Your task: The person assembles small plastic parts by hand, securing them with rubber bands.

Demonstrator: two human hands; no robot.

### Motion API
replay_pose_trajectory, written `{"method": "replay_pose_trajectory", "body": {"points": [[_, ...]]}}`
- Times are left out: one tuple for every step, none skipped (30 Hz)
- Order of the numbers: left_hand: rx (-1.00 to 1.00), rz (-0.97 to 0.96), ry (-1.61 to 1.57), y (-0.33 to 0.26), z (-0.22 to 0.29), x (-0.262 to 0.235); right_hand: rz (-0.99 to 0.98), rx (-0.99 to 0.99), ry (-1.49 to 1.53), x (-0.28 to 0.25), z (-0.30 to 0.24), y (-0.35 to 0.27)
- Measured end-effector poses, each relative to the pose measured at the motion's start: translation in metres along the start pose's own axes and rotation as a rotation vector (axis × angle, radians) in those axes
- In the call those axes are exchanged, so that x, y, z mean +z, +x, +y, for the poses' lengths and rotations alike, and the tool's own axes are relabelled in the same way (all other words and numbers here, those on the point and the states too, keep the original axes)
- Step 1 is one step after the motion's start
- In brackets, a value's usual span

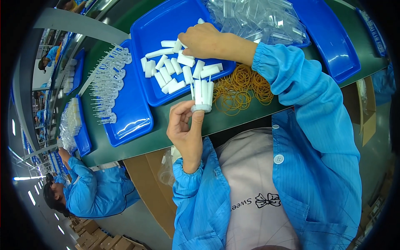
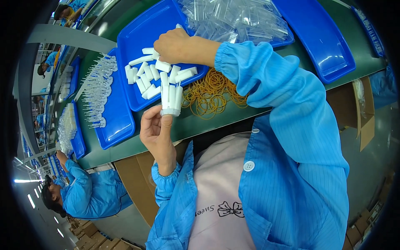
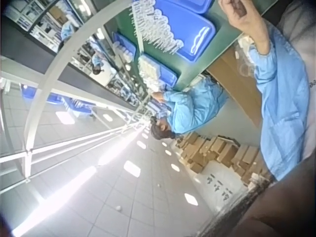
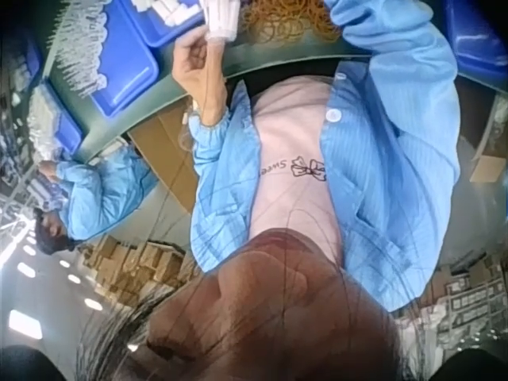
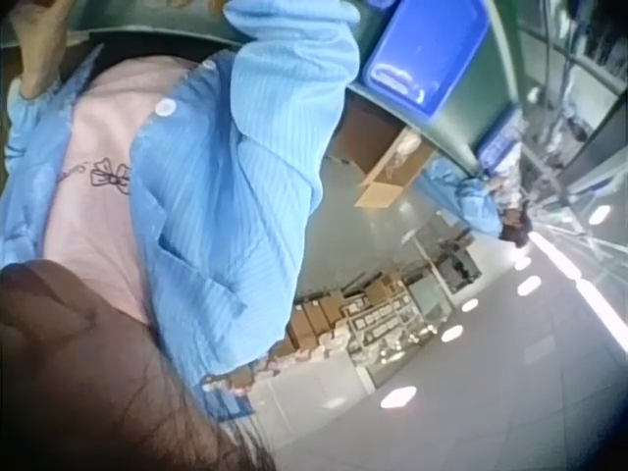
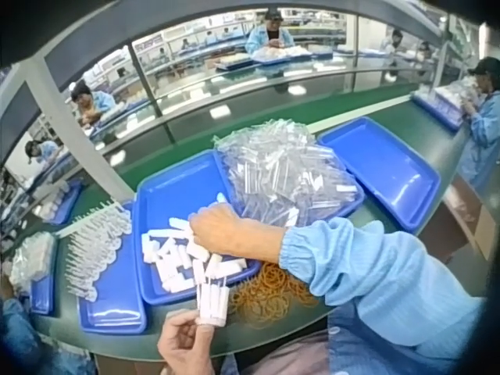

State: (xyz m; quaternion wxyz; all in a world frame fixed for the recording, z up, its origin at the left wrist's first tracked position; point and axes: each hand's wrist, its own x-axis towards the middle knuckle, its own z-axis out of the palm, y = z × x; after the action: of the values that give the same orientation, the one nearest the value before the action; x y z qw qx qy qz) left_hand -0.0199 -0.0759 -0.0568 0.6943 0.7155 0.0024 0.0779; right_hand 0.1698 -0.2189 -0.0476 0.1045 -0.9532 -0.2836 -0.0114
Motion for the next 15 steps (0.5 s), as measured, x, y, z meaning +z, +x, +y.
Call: {"method": "replay_pose_trajectory", "body": {"points": [[-0.001,0.005,0.004,0.0,0.0,-0.001,0.0,-0.005,0.004,0.0,-0.002,0.001],[0.004,0.007,-0.003,0.0,0.001,-0.001,-0.026,-0.003,0.022,-0.001,-0.004,0.002],[0.009,0.007,-0.009,0.001,0.001,-0.001,-0.051,0.001,0.039,-0.002,-0.004,0.002],[0.009,0.008,-0.009,0.001,0.0,-0.002,-0.051,0.0,0.039,-0.003,-0.005,0.001],[0.047,0.015,-0.005,0.001,-0.001,-0.002,-0.06,-0.008,0.08,-0.005,-0.006,0.0],[0.086,0.021,-0.001,0.001,-0.001,-0.002,-0.069,-0.015,0.122,-0.005,-0.007,-0.002],[0.085,0.018,-0.004,0.001,-0.001,-0.002,-0.071,-0.012,0.119,-0.005,-0.004,-0.003],[0.084,0.019,0.009,0.001,-0.001,-0.002,-0.026,-0.038,0.164,-0.004,-0.001,-0.005],[0.084,0.02,0.022,0.001,-0.001,-0.002,0.018,-0.064,0.209,-0.004,0.003,-0.008],[0.085,0.023,0.022,0.001,0.0,-0.003,0.018,-0.067,0.208,-0.004,0.006,-0.009],[0.091,0.029,0.022,0.0,0.0,-0.003,0.072,-0.096,0.289,-0.005,0.01,-0.011],[0.097,0.034,0.021,0.0,0.0,-0.003,0.125,-0.126,0.369,-0.006,0.012,-0.012],[0.097,0.038,0.02,0.001,0.0,-0.004,0.123,-0.129,0.369,-0.008,0.012,-0.014],[0.115,0.051,0.027,0.002,0.001,-0.004,0.032,-0.031,0.666,-0.011,0.012,-0.015],[0.132,0.065,0.035,0.003,0.001,-0.004,-0.065,0.071,0.96,-0.014,0.011,-0.017]]}}
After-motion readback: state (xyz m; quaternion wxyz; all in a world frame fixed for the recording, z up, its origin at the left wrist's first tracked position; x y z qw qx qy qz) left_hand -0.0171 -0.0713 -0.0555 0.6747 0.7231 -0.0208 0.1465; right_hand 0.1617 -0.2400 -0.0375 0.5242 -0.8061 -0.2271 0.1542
